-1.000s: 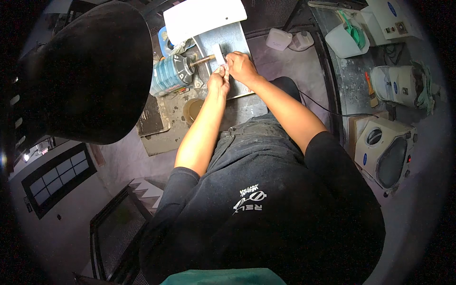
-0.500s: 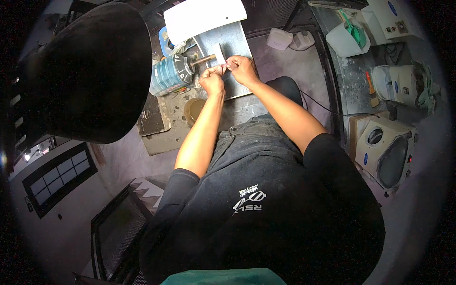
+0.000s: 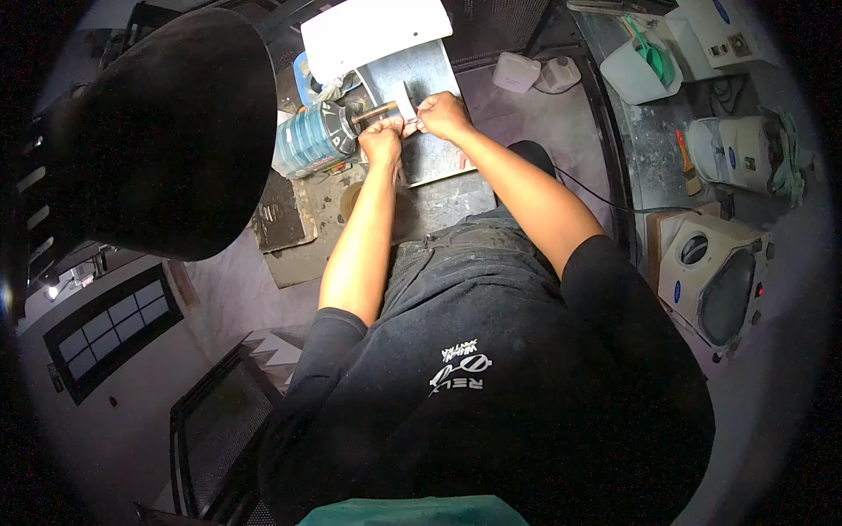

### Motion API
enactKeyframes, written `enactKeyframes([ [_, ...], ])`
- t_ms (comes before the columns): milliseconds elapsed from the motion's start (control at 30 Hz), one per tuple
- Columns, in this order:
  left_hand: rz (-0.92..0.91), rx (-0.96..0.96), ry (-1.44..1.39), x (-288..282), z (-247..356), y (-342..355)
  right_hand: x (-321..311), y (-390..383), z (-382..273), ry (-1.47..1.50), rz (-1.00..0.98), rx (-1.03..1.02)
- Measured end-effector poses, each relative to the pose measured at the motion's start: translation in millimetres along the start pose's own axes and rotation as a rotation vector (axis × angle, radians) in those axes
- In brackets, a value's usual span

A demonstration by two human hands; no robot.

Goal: The person polishes a dental prosthesis using a rotating wheel machine, dips fingers into a container of liquid, and rubs the dental piece by hand.

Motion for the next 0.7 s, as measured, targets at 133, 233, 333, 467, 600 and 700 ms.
enactKeyframes([
  [133,-0.076,-0.157,0.059,0.9,-0.1,6.6,-3.9,-4.1,-19.8,0.029,-0.015,0.138],
  [233,-0.146,-0.233,0.164,3.7,2.0,9.7,-7.1,-0.3,-21.3,0.054,-0.05,0.174],
  [333,-0.151,-0.244,0.16,1.9,2.3,13.2,-5.0,2.6,-18.9,0.105,-0.095,0.206],
  [467,-0.141,-0.233,0.161,1.4,2.5,13.5,-4.0,3.0,-14.7,0.176,-0.095,0.223],
  [600,-0.103,-0.241,0.158,3.8,4.1,11.9,-6.9,4.0,-11.5,0.21,-0.091,0.228],
  [700,-0.104,-0.245,0.164,1.0,5.6,11.8,-3.6,4.3,-10.4,0.212,-0.089,0.238],
])
Point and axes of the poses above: each hand's wrist, its own y-axis towards the middle knuckle, its own x-axis out of the palm, z = x × y, the point moved 5 cm from there along y, towards the middle knuckle, and after that the axes turned 3 degrees about x, right-handed, at the moved point
